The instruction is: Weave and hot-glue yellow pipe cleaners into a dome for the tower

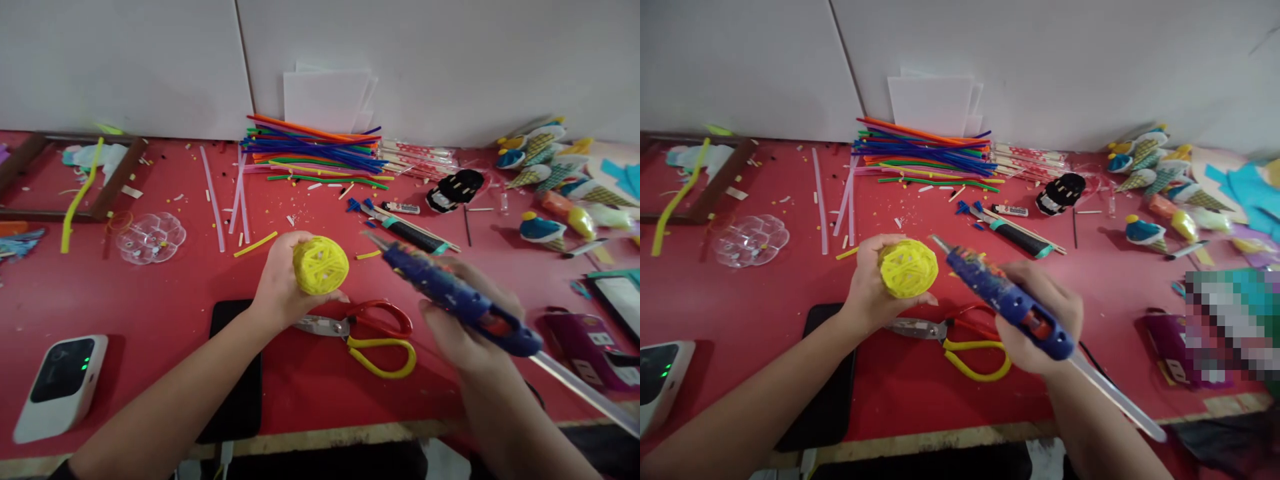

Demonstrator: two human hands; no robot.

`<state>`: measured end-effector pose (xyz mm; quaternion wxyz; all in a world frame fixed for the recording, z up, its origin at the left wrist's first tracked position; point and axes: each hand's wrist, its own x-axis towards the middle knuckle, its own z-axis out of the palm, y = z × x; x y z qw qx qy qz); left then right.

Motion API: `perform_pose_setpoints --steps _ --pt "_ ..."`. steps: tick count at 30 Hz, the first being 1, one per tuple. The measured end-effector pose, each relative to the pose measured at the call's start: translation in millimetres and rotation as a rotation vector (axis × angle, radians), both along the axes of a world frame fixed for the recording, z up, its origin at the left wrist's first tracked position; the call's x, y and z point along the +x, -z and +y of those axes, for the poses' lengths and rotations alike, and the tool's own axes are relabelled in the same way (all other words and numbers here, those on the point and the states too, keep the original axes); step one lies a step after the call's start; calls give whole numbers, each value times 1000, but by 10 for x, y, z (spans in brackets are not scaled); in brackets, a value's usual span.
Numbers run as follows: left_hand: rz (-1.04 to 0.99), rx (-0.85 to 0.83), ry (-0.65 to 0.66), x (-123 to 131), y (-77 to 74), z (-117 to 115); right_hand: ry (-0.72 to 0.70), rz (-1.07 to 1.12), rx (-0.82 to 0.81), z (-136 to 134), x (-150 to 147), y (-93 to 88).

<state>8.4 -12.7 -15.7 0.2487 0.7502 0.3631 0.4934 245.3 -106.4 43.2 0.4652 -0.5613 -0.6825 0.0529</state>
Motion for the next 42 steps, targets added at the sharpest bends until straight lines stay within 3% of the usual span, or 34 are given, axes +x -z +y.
perform_pose_setpoints --steps 4,9,20,42 --pt "61 90 -5 19 20 13 -98 10 7 22 -131 -39" --pt "109 236 4 14 -73 36 -140 -12 -10 -31 -90 0" --pt "148 366 -45 21 -125 42 -127 -99 5 -88 -51 66" --pt "180 380 -74 26 -167 -3 -98 -72 24 -96 -53 54"
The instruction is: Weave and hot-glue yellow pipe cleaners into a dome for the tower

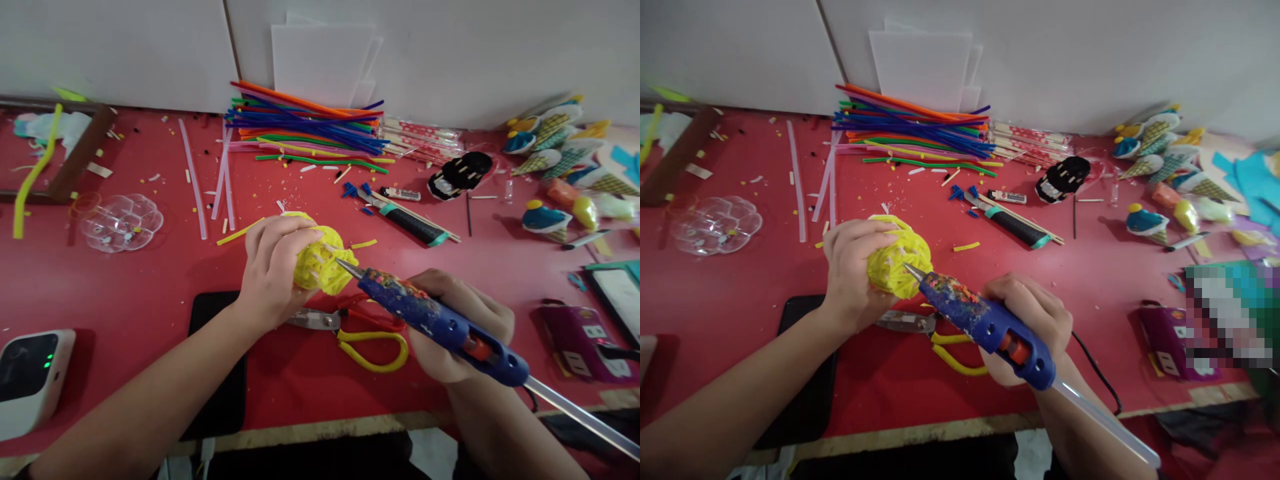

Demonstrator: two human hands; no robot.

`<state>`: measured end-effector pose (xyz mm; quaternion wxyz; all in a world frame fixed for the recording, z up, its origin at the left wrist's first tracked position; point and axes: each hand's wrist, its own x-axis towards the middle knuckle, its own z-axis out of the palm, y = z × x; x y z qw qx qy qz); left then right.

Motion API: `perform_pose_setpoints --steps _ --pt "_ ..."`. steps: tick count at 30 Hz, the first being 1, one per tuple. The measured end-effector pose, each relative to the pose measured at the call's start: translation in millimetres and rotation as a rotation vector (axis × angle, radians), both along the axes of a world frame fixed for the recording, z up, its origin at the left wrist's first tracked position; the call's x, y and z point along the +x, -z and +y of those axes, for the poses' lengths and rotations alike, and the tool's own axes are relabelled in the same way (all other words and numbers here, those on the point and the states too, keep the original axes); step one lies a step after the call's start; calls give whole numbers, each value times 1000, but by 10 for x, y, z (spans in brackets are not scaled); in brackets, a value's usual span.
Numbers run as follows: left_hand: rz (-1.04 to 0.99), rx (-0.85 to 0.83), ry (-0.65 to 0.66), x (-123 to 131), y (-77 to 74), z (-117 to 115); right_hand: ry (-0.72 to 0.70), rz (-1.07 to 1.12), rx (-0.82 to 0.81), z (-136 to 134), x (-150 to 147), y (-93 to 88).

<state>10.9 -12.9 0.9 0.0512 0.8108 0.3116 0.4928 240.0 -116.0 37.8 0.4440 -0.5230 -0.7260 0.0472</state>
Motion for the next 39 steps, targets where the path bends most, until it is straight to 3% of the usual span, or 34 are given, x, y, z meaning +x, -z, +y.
perform_pose_setpoints --steps 39 --pt "-23 -9 -5 -51 55 55 14 -48 4 13 -1 -24"
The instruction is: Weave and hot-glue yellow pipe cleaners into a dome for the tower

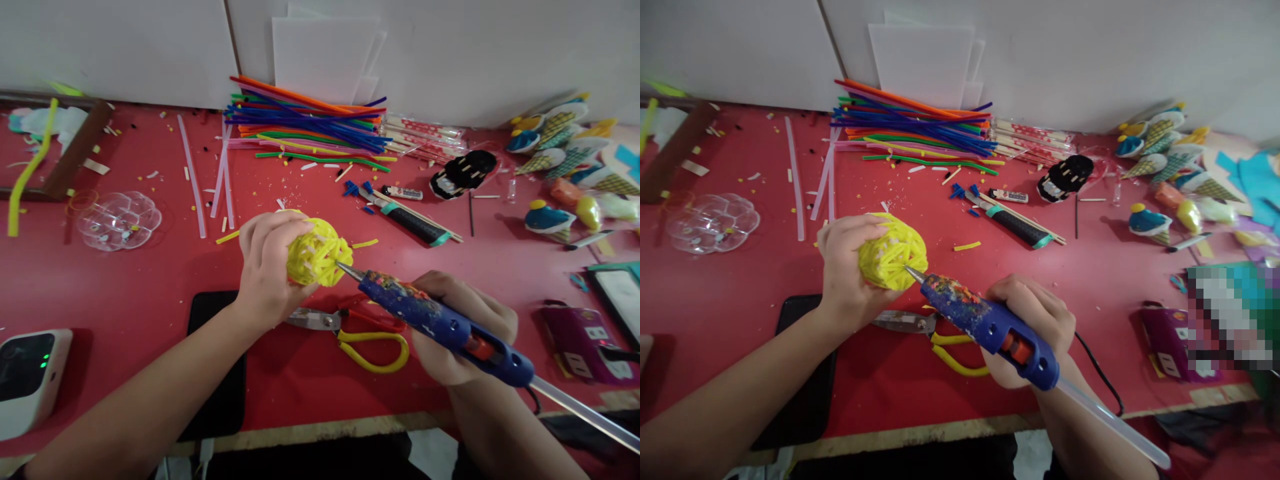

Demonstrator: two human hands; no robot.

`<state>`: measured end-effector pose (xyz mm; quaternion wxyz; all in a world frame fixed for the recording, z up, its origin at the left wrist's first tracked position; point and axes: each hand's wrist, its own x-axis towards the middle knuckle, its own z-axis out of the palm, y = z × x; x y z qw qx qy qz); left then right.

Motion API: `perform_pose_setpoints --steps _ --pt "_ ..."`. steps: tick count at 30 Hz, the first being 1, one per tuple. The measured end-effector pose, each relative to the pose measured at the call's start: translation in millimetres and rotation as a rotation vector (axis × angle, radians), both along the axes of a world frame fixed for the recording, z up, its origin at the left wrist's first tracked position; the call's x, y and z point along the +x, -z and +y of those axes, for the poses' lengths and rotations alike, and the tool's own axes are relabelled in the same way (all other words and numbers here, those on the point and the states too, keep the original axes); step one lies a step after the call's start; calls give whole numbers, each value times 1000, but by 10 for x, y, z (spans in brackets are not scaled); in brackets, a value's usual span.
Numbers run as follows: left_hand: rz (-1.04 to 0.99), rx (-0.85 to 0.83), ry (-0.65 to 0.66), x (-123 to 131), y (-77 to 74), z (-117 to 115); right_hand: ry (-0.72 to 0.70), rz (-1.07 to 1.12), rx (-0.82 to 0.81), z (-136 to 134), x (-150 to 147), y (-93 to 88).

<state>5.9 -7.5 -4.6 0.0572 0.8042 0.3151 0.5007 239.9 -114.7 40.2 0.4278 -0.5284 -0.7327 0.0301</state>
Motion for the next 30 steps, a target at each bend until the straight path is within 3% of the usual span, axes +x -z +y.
perform_pose_setpoints --steps 15,30 --pt "-13 -117 -63 -2 -49 -24 -44 42 -39 -29 28 26" --pt "-29 -75 -51 18 -61 -29 -17 -1 -48 -10 8 -9"
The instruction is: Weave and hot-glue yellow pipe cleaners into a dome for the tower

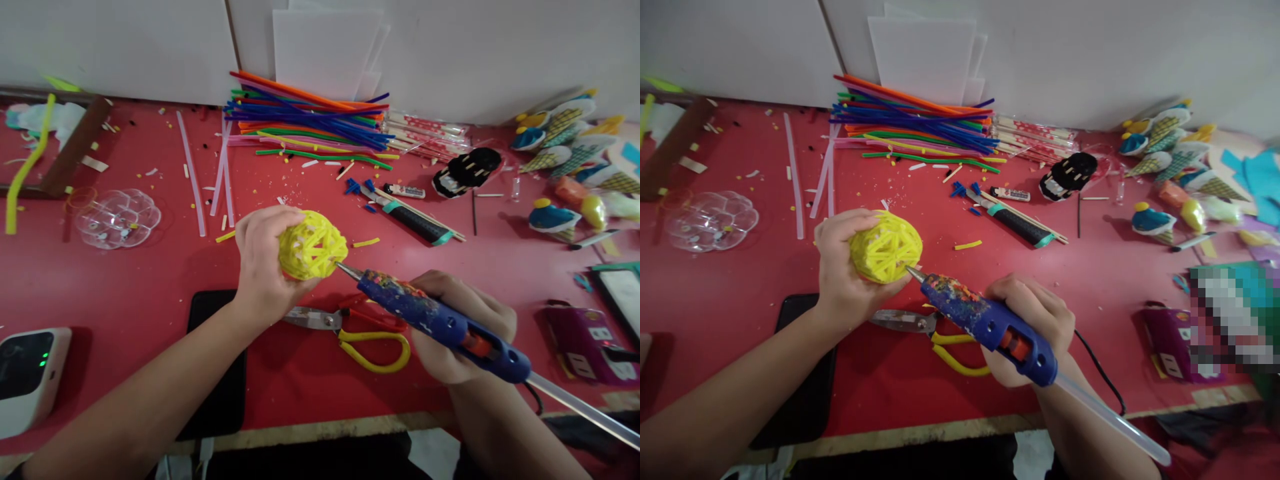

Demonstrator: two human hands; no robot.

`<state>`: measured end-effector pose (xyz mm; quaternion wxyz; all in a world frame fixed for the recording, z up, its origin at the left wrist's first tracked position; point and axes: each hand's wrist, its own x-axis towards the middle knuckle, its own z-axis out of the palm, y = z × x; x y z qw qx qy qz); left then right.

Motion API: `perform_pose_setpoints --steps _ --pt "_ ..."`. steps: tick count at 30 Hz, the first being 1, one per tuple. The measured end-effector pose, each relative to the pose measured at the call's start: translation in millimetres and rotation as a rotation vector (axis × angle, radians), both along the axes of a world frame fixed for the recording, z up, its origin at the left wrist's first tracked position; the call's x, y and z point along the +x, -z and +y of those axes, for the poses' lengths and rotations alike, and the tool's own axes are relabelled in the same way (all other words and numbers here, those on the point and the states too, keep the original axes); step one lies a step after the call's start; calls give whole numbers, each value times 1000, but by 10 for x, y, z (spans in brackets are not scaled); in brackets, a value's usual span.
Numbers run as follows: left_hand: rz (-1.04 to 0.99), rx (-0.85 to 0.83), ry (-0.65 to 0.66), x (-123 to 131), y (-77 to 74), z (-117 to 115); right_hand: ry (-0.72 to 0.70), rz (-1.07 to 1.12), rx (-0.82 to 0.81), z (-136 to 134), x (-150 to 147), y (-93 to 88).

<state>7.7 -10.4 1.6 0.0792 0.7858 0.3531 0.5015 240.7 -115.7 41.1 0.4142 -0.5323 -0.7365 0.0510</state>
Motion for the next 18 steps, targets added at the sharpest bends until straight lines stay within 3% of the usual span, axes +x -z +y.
perform_pose_setpoints --steps 6,18 --pt "-5 -65 1 -2 -16 -26 10 4 3 7 5 15" --pt "-1 -5 15 -14 13 7 -5 -70 -46 17 46 16"
